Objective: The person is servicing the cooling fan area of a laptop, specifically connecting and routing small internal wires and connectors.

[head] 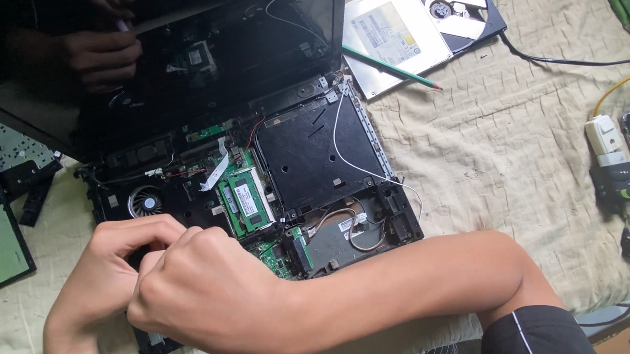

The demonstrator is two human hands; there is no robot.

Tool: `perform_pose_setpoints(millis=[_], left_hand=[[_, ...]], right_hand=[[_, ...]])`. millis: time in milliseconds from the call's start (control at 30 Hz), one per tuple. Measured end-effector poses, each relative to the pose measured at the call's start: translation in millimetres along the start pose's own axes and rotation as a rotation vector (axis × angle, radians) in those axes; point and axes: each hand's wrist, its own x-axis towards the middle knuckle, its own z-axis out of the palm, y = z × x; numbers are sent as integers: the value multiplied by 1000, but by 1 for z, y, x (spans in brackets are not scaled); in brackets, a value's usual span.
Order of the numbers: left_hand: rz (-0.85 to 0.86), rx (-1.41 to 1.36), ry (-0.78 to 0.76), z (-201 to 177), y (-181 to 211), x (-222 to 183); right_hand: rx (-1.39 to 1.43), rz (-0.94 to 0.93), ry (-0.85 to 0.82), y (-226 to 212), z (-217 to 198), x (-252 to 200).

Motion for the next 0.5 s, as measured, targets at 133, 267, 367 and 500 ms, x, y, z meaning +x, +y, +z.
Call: perform_pose_setpoints(millis=[133, 267, 367, 500], left_hand=[[51, -25, -38, -4, -5, 1], [105, -31, -28, -6, -18, -4], [54, -33, -51, -10, -24, -8], [-61, -9, -9, -13, -44, -14]], right_hand=[[120, 49, 27, 1, 15, 2], [44, 54, 140, 6, 2, 5], [35, -44, 161, 13, -6, 4], [95, -136, 90, 23, -2, 10]])
